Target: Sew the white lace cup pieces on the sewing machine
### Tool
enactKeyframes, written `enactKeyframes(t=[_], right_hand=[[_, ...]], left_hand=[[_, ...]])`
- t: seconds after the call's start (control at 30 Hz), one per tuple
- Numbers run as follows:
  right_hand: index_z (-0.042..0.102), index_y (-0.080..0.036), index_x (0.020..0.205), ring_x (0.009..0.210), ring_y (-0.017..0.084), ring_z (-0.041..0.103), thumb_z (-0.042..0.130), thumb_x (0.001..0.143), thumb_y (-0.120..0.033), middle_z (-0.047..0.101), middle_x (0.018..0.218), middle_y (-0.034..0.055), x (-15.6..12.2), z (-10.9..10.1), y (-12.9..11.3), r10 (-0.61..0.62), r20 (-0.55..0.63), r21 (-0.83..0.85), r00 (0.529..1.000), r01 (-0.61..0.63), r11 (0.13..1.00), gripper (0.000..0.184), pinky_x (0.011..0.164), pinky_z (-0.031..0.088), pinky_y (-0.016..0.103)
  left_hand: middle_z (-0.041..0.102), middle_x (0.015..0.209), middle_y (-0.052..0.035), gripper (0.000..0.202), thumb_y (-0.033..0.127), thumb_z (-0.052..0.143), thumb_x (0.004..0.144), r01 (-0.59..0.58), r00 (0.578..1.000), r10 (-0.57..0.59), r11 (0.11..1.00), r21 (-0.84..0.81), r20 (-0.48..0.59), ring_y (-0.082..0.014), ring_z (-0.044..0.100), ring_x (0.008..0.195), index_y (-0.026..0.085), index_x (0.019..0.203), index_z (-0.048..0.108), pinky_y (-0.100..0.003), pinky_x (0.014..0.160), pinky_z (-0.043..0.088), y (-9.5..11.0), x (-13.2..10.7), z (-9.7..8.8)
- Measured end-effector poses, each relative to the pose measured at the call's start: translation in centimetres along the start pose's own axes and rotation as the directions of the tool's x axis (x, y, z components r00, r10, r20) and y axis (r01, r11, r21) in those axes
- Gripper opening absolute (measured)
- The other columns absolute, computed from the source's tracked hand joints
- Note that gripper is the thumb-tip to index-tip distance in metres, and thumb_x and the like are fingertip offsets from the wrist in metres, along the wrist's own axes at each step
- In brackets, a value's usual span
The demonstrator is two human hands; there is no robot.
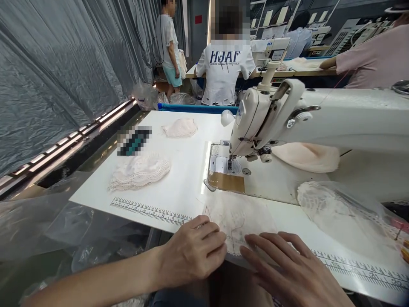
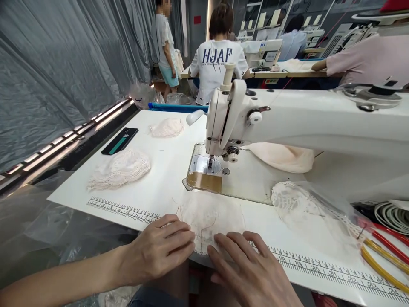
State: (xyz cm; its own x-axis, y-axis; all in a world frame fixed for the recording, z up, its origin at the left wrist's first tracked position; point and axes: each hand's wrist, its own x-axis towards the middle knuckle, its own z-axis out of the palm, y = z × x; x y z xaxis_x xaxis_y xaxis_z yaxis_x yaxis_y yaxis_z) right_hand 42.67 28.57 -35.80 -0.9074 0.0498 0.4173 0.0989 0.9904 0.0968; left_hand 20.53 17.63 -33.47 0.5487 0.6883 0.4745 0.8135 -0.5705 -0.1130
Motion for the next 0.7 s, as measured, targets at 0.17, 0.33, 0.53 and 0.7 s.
enactKeyframes(t=[0.17,0.33,0.53,0.7], right_hand=[[0.062,-0.026,0.106,0.083,0.019,0.061,0.041,0.093,-0.047,0.067,0.098,0.0062,0.9,-1.1,0.4,0.165,0.003,0.248,0.986,-0.161,0.955,0.033,0.071,0.046,0.033],[0.060,-0.024,0.102,0.066,0.014,0.057,0.039,0.094,-0.026,0.062,0.095,0.0060,3.0,-0.2,1.0,0.278,0.040,0.285,0.960,-0.278,0.917,0.023,0.056,0.045,0.025],[0.052,-0.022,0.080,0.065,0.013,0.055,0.036,0.094,-0.022,0.056,0.084,0.0034,4.0,0.4,1.1,0.280,0.196,0.442,0.940,-0.340,0.830,0.022,0.058,0.044,0.023],[0.045,-0.023,0.080,0.076,0.013,0.059,0.033,0.093,-0.017,0.058,0.088,0.0032,4.8,-0.6,1.2,0.164,0.227,0.734,0.960,-0.279,0.619,0.019,0.068,0.047,0.020]], left_hand=[[0.065,0.085,-0.0064,0.008,0.007,0.054,0.085,0.016,1.000,-0.016,1.000,0.021,-0.008,-0.0160,0.059,0.088,0.011,0.082,0.061,-0.030,0.074,0.048,0.2,0.1,0.1],[0.065,0.085,-0.0062,0.010,0.007,0.052,0.086,0.047,0.999,-0.046,0.998,0.034,-0.029,-0.0147,0.059,0.083,0.010,0.087,0.061,-0.030,0.071,0.048,0.4,0.2,0.5],[0.065,0.084,-0.0070,0.016,0.007,0.049,0.087,0.050,0.998,-0.049,0.998,0.023,-0.028,-0.0142,0.059,0.084,0.013,0.077,0.060,-0.030,0.077,0.047,0.2,-0.2,1.4],[0.062,0.069,-0.0023,0.023,0.009,0.053,0.085,-0.007,0.981,0.009,1.000,0.010,-0.194,-0.0108,0.058,0.073,0.015,0.064,0.058,-0.025,0.071,0.046,-0.4,-0.5,4.3]])
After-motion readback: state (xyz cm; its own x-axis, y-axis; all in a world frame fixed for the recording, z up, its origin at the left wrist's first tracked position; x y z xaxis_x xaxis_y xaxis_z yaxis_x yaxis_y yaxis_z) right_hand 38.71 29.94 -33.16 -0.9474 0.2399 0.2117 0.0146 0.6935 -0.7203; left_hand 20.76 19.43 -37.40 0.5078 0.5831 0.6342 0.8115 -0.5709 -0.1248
